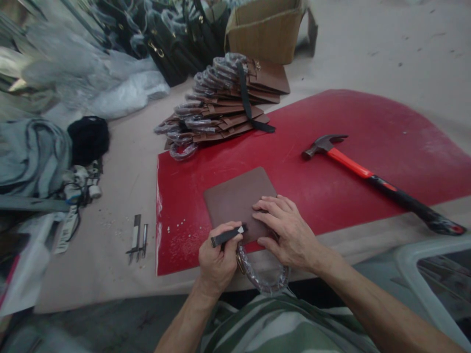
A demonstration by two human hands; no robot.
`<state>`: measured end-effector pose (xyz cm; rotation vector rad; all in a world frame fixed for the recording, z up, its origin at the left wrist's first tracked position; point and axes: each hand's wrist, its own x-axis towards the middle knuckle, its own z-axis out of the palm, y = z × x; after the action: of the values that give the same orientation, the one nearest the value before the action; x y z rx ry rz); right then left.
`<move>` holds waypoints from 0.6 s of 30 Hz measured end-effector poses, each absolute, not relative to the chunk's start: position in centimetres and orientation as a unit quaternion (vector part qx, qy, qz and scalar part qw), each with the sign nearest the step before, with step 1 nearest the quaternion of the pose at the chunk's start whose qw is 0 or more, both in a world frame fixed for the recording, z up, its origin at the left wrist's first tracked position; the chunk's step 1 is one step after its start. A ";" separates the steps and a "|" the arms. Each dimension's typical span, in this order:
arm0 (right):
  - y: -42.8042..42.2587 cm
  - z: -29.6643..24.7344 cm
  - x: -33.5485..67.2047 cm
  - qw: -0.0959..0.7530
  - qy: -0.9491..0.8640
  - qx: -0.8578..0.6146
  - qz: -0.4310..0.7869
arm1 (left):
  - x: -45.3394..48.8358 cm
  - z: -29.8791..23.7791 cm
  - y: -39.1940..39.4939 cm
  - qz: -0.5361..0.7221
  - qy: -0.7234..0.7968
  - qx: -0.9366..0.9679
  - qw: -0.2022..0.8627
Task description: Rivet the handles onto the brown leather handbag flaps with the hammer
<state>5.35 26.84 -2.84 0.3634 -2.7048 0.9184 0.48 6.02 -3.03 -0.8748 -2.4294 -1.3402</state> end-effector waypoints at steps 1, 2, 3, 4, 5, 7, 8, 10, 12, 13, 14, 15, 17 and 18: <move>26.8 -2.8 5.3 0.132 -0.931 0.124 0.317 | 0.5 -3.0 6.1 -0.453 -0.832 -0.299 0.119; 26.8 -2.8 5.4 0.132 -0.931 0.124 0.318 | 0.5 -3.0 6.1 -0.446 -0.834 -0.301 0.121; 26.8 -2.8 5.4 0.132 -0.930 0.124 0.319 | 0.5 -3.0 6.2 -0.439 -0.836 -0.305 0.125; 26.8 -2.7 5.4 0.133 -0.930 0.125 0.319 | 0.4 -3.1 6.3 -0.432 -0.837 -0.310 0.131; 26.8 -2.7 5.4 0.132 -0.930 0.125 0.320 | 0.4 -3.1 6.4 -0.425 -0.837 -0.316 0.140; 26.9 -2.6 5.4 0.131 -0.929 0.125 0.322 | 0.4 -3.2 6.6 -0.416 -0.833 -0.328 0.161; 26.9 -2.6 5.4 0.130 -0.929 0.125 0.323 | 0.4 -3.2 6.7 -0.411 -0.831 -0.333 0.170; 26.9 -2.5 5.4 0.129 -0.928 0.125 0.326 | 0.3 -3.2 6.9 -0.399 -0.831 -0.342 0.184; 26.8 -2.5 5.4 0.129 -0.927 0.124 0.331 | 0.2 -3.2 7.1 -0.387 -0.832 -0.349 0.190; 26.8 -2.6 5.4 0.131 -0.925 0.122 0.334 | 0.1 -3.1 7.2 -0.384 -0.832 -0.351 0.192; 26.9 -2.6 5.4 0.134 -0.923 0.123 0.339 | 0.1 -3.1 7.2 -0.384 -0.832 -0.351 0.193; 26.9 -2.7 5.4 0.137 -0.919 0.125 0.348 | 0.0 -3.1 7.3 -0.385 -0.831 -0.353 0.192; 27.1 -2.6 5.5 0.147 -0.902 0.135 0.382 | -0.1 -3.2 7.4 -0.391 -0.828 -0.357 0.186; 27.3 -2.5 5.6 0.154 -0.891 0.136 0.405 | -0.1 -3.2 7.4 -0.394 -0.826 -0.359 0.181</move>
<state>5.59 27.29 -2.52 0.3897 -2.5544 1.1612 -0.15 7.43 -3.22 -1.0142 -2.3333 -1.1141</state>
